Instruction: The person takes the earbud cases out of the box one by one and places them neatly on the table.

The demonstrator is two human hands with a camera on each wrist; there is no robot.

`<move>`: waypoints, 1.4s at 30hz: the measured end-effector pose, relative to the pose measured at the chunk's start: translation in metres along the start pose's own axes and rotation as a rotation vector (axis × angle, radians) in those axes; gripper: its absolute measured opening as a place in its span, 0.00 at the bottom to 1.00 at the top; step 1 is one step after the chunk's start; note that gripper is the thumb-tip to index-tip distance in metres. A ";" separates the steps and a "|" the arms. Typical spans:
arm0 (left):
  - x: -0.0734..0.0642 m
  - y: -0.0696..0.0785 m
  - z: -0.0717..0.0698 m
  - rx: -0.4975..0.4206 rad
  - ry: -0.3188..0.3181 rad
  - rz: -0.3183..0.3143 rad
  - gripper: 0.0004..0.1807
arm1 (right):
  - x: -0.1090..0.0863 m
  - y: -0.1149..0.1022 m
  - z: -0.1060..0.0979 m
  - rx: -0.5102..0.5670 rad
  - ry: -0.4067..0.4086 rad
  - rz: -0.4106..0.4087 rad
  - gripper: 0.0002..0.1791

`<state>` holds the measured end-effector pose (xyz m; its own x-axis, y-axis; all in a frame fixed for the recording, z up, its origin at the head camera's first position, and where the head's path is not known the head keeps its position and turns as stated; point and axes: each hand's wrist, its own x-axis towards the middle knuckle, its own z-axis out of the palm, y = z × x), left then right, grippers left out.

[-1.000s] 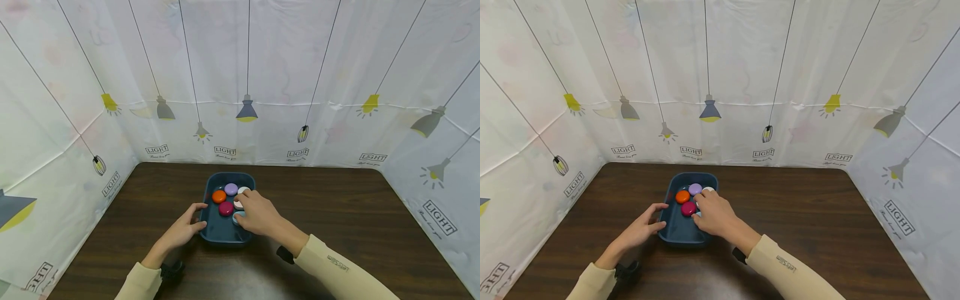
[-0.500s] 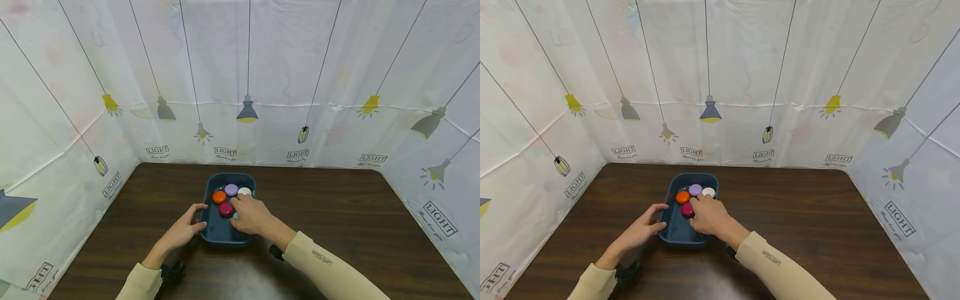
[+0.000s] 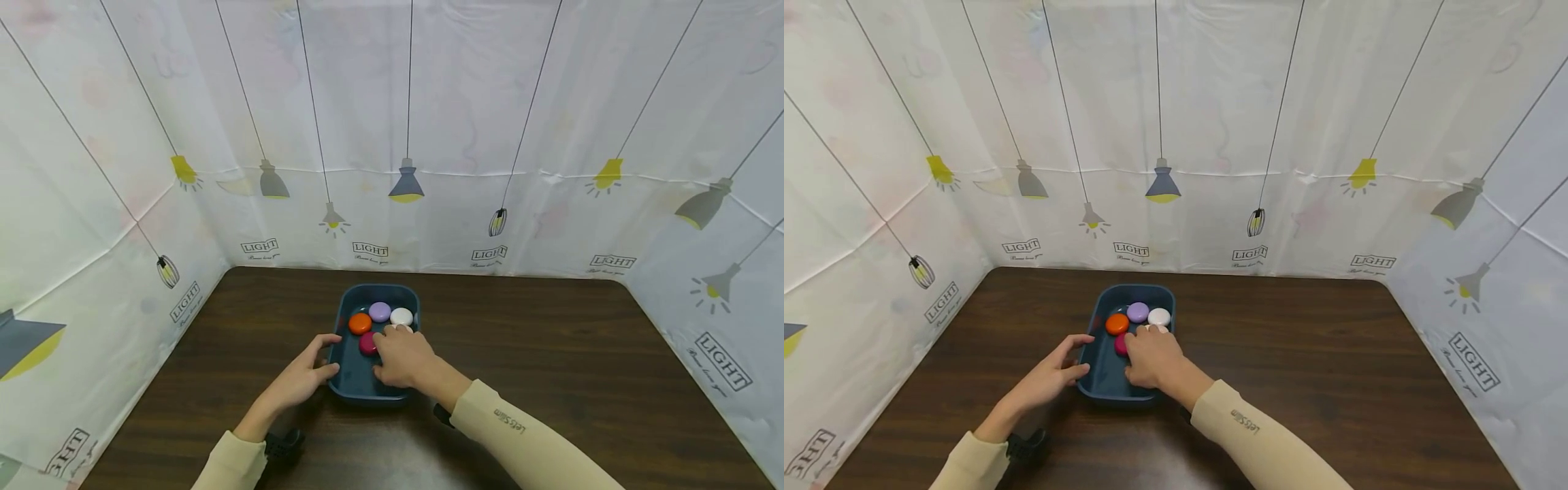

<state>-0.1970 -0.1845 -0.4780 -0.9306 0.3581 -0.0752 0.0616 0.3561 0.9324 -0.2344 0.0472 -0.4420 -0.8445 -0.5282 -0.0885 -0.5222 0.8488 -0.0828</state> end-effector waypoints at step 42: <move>-0.003 0.006 0.000 -0.042 -0.011 0.006 0.28 | 0.001 -0.006 0.011 0.118 0.043 -0.015 0.19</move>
<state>-0.1938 -0.1835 -0.4726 -0.9262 0.3698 -0.0738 0.0512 0.3172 0.9470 -0.2310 0.0416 -0.4527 -0.8423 -0.5371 -0.0442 -0.5193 0.8308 -0.2003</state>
